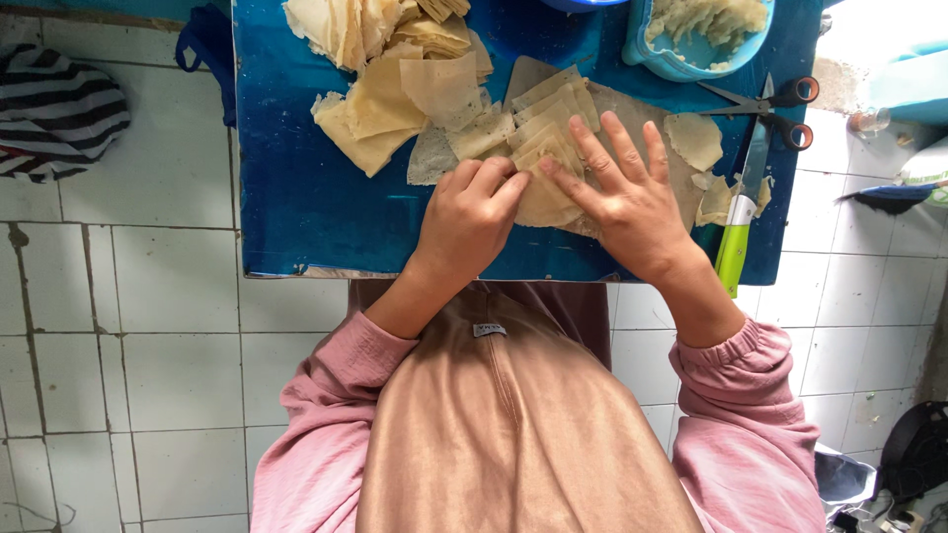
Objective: The person sits at a small blue table and folds thin square dough wrappers around a portion of filling, pressing the edges closed by hand. They place each finished wrapped piece into a plastic bag and occasionally scoop brown sugar filling from a blue bowl with a spoon.
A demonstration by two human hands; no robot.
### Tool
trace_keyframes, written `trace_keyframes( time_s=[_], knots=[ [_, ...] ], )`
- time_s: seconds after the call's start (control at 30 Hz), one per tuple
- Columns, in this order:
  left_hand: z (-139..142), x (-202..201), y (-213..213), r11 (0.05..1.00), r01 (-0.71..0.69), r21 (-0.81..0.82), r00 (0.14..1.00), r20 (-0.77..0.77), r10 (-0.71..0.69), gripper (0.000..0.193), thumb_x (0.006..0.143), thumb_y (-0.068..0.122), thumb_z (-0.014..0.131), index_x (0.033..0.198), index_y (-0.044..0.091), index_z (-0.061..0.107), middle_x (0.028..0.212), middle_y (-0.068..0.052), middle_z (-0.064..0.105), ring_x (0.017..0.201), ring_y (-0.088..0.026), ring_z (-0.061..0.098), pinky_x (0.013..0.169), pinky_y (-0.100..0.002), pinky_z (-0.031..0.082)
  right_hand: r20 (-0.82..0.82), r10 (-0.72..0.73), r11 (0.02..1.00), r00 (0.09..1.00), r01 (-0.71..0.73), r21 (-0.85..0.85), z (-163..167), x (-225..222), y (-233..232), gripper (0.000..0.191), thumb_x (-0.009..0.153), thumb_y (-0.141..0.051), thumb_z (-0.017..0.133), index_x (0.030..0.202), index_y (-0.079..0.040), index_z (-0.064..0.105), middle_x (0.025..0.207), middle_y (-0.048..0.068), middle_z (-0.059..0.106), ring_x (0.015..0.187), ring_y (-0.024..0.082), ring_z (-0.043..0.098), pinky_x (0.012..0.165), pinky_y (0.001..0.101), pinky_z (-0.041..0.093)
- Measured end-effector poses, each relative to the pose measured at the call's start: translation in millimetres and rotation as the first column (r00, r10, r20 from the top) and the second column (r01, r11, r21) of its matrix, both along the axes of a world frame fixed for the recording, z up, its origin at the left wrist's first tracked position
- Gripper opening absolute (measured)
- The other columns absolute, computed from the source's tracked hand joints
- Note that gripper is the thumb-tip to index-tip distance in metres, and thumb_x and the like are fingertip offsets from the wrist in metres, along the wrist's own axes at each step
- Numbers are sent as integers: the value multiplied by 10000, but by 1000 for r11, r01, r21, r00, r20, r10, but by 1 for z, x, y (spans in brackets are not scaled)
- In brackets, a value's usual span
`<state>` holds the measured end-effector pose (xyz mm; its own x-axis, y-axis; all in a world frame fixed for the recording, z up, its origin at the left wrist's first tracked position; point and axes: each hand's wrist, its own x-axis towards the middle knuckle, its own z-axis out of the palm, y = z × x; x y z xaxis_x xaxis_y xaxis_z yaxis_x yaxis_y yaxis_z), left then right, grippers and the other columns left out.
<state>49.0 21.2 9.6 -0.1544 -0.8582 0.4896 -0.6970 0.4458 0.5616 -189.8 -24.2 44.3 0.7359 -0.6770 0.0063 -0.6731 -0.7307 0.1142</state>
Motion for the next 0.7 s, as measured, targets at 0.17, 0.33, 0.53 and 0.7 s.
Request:
trace_keyframes(
  time_s=[0.17, 0.33, 0.53, 0.7],
  knots=[
    [0, -1, -1, 1000, -10, 20, 1000, 6, 10, 338, 902, 79, 690, 1241, 73, 691, 1130, -29, 616, 991, -230, 600, 851, -369, 502, -34, 26, 996, 999, -28, -79, 2, 0, -1, 623, 1011, -42, 637, 1566, -323, 619, 1718, 80, 386, 1598, 317, 306, 1289, 586, 150],
    [1, -6, -1, 999, -31, 29, 998, 63, 29, 431, 906, 74, 681, 1337, 71, 668, 1127, -36, 592, 989, -219, 584, 855, -357, 503, -90, 39, 978, 995, -56, -201, 6, 4, 2, 460, 1040, -100, 651, 1484, -222, 671, 1697, 89, 427, 1590, 312, 320, 1297, 589, 142],
    [1, -5, -2, 999, -32, 19, 995, 94, 30, 449, 894, 76, 677, 1342, 71, 668, 1115, -39, 588, 994, -222, 582, 851, -360, 502, 475, -244, 944, 845, 95, 315, 13, 10, -7, 605, 848, 178, 467, 1344, -79, 697, 1658, 136, 439, 1625, 348, 299, 1350, 490, 206],
    [0, -3, -2, 1000, -10, 6, 997, 78, 10, 424, 899, 77, 674, 1323, 52, 672, 1132, -53, 596, 1001, -235, 584, 858, -367, 505, 607, -353, 818, 712, -80, 570, 3, 24, -12, 739, 763, 225, 381, 1385, -49, 671, 1683, 165, 374, 1633, 410, 172, 1330, 484, 154]
  ],
)
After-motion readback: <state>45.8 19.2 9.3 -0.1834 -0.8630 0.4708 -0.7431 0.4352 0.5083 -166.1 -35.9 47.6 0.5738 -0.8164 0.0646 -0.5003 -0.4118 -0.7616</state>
